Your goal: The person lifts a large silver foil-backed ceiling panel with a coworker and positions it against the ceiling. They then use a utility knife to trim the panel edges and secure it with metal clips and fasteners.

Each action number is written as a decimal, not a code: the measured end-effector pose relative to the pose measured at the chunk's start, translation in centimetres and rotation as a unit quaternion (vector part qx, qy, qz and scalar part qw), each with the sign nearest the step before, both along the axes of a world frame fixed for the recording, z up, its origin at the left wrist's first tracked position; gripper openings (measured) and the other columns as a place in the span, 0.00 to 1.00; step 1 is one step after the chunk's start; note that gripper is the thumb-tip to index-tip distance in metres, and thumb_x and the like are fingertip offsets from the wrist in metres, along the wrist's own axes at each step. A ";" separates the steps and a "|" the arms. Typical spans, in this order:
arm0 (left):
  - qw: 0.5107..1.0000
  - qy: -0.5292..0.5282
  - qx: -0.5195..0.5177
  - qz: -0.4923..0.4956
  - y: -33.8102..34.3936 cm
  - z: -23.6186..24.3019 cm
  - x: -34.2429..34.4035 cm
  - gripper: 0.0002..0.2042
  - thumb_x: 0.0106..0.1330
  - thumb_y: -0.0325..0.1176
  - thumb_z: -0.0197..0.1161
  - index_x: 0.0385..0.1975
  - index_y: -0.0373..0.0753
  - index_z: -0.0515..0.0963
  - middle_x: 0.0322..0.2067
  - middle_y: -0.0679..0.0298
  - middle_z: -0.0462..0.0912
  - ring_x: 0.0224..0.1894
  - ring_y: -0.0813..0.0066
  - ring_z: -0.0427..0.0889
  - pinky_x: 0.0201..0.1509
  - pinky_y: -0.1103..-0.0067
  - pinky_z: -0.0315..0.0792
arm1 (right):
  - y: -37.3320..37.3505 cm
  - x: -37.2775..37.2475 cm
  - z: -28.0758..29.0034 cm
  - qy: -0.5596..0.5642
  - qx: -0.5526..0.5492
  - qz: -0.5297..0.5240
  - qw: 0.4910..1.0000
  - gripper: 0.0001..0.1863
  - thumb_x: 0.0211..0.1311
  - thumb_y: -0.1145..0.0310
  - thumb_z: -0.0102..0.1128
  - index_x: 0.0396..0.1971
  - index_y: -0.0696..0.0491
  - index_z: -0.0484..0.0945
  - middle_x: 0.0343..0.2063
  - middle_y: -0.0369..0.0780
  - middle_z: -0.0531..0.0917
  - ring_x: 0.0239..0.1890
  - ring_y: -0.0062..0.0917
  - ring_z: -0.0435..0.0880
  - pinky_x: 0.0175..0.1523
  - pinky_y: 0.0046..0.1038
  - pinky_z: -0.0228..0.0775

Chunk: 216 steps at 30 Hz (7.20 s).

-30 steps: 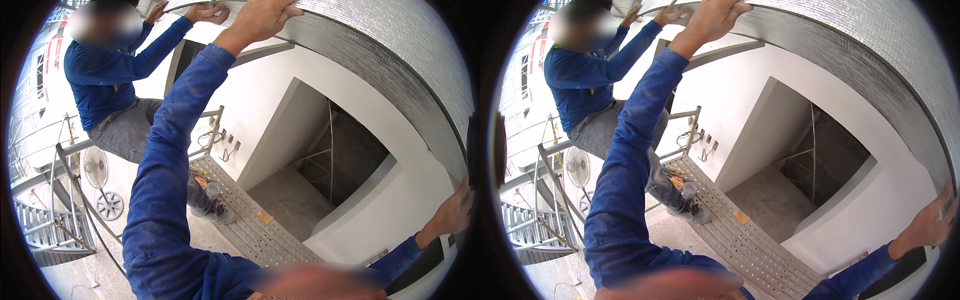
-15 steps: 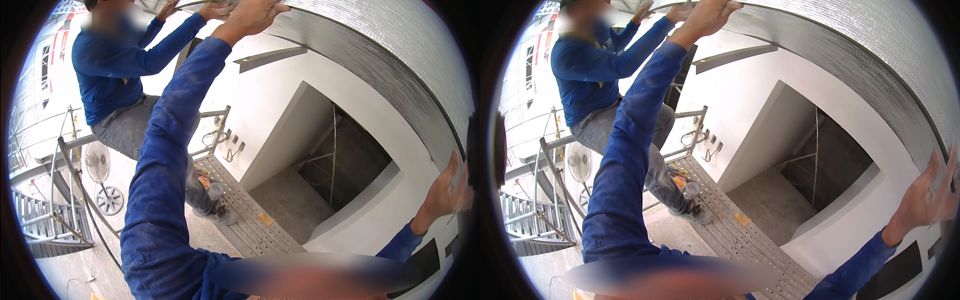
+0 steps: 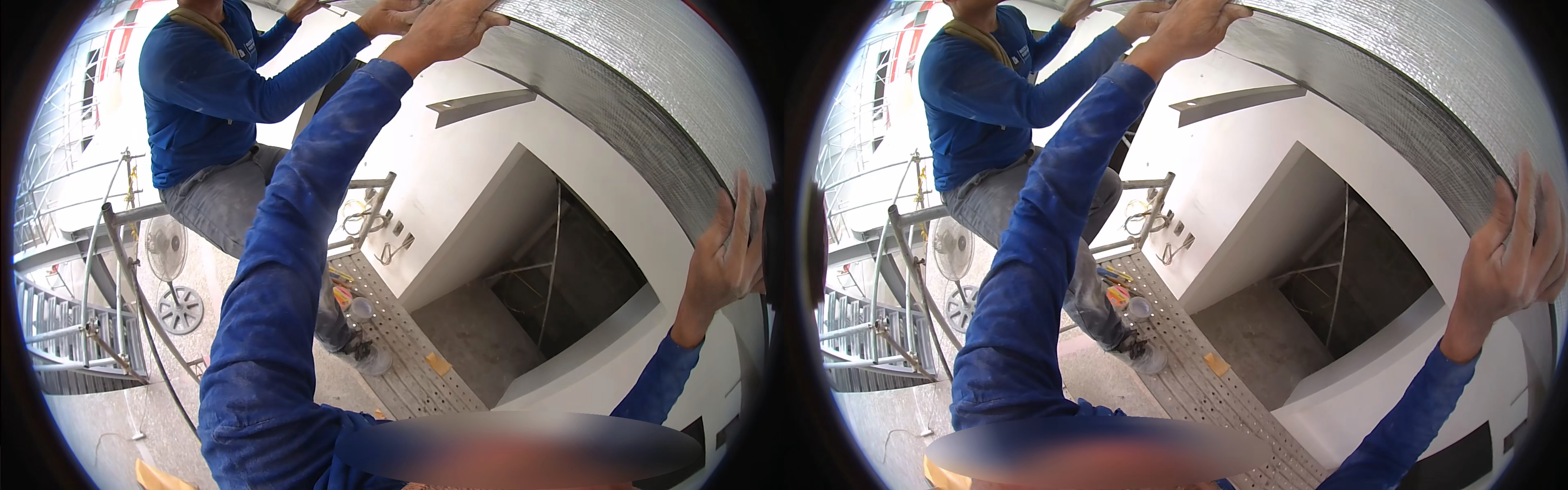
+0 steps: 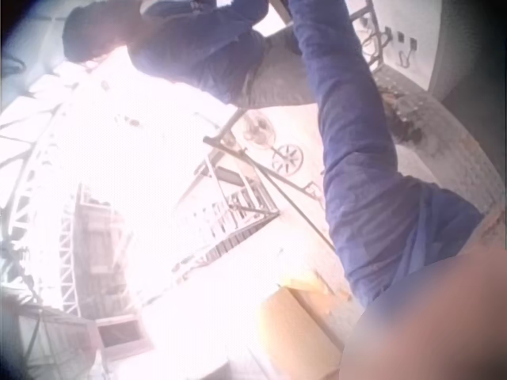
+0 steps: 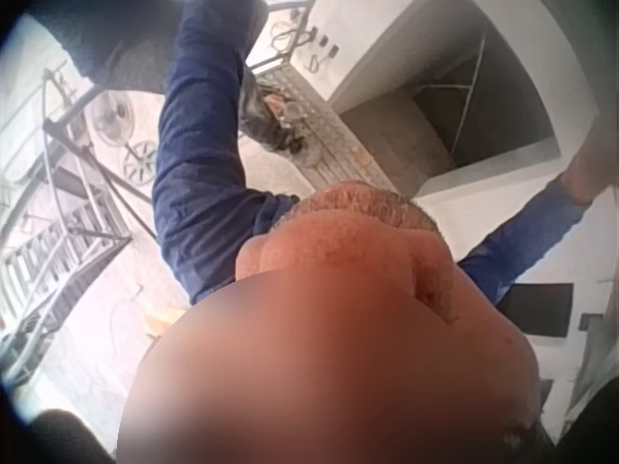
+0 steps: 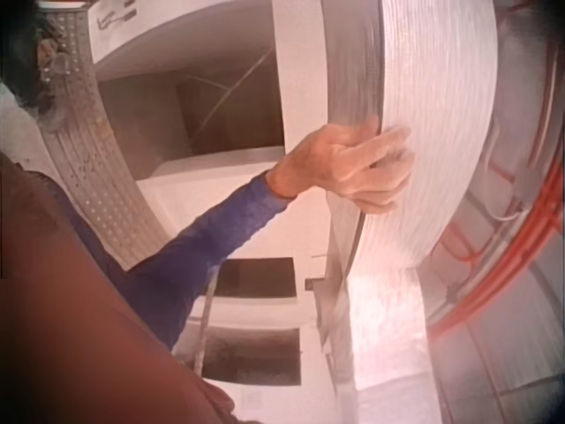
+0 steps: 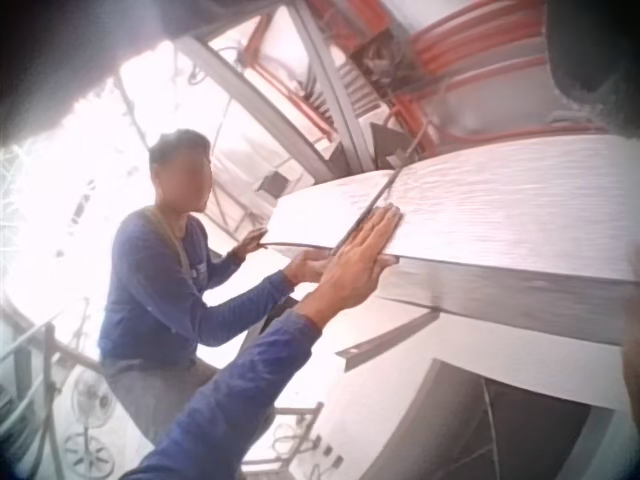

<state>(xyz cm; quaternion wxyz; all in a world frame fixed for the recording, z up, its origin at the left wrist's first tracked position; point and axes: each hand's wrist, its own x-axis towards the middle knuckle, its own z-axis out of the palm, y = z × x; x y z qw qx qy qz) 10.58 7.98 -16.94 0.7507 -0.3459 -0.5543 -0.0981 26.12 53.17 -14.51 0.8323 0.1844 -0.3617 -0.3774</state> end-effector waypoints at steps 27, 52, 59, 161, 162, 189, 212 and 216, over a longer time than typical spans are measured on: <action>0.998 0.037 0.023 -0.038 -1.0 -0.4 -3.1 0.35 0.68 0.27 0.63 0.75 0.37 0.59 0.74 0.47 0.61 0.77 0.49 0.59 0.76 0.64 0.59 | -4.0 -3.5 0.6 0.049 0.003 -0.003 0.999 0.14 0.63 0.62 0.72 0.48 0.43 0.89 0.46 0.31 0.91 0.46 0.17 0.90 0.53 0.19 0.80; 0.977 0.086 0.196 0.007 -11.3 -1.9 -10.0 0.21 0.73 0.30 0.61 0.66 0.42 0.75 0.63 0.53 0.78 0.67 0.53 0.74 0.72 0.65 0.67 | -4.8 -4.5 -0.8 0.019 -0.103 0.046 0.993 0.15 0.71 0.52 0.62 0.53 0.36 0.87 0.57 0.25 0.86 0.64 0.22 0.77 0.76 0.34 0.44; 0.977 0.047 0.198 0.062 -16.2 -1.4 -12.2 0.22 0.72 0.29 0.64 0.66 0.41 0.74 0.61 0.53 0.81 0.63 0.52 0.79 0.68 0.65 0.69 | -5.2 -4.8 -0.9 0.005 -0.119 0.052 0.992 0.15 0.71 0.54 0.62 0.53 0.35 0.87 0.58 0.25 0.85 0.65 0.23 0.75 0.77 0.38 0.39; 0.902 -0.390 0.113 -0.145 -5.8 4.9 5.3 0.18 0.75 0.38 0.52 0.33 0.28 0.80 0.23 0.55 0.84 0.22 0.70 0.84 0.24 0.74 0.78 | -27.1 -6.1 0.1 -0.331 -0.056 0.056 0.940 0.40 0.48 0.56 0.78 0.58 0.66 0.76 0.63 0.54 0.76 0.71 0.49 0.68 0.76 0.52 0.51; 0.911 -0.356 0.134 -0.161 -5.9 4.5 4.5 0.18 0.75 0.39 0.52 0.33 0.29 0.80 0.23 0.55 0.84 0.22 0.71 0.84 0.25 0.75 0.78 | -27.0 -6.0 -0.2 -0.329 -0.050 0.063 0.941 0.38 0.49 0.57 0.78 0.57 0.65 0.78 0.62 0.53 0.76 0.70 0.48 0.68 0.76 0.52 0.52; 0.994 0.041 0.082 -0.051 -5.2 -1.0 -2.6 0.21 0.58 0.33 0.76 0.51 0.35 0.85 0.48 0.53 0.83 0.53 0.52 0.80 0.57 0.66 0.74 | -25.9 -9.1 -0.2 -0.150 0.051 0.147 0.976 0.18 0.47 0.66 0.73 0.39 0.59 0.86 0.46 0.46 0.85 0.56 0.43 0.80 0.65 0.50 0.67; 0.993 0.045 0.108 -0.019 -5.8 -0.1 -6.6 0.20 0.68 0.40 0.70 0.58 0.42 0.84 0.61 0.58 0.80 0.62 0.57 0.77 0.66 0.66 0.71 | -15.6 -4.6 -1.5 -0.087 -0.041 0.077 0.992 0.19 0.53 0.66 0.72 0.45 0.57 0.86 0.50 0.46 0.86 0.57 0.44 0.82 0.66 0.49 0.66; 0.991 0.023 0.129 -0.038 -6.0 0.0 -7.8 0.25 0.66 0.47 0.72 0.63 0.56 0.80 0.65 0.62 0.77 0.67 0.58 0.72 0.64 0.63 0.74 | -8.7 -2.9 -2.0 -0.067 -0.086 0.028 0.994 0.21 0.54 0.66 0.72 0.48 0.58 0.85 0.51 0.47 0.86 0.58 0.46 0.82 0.68 0.49 0.64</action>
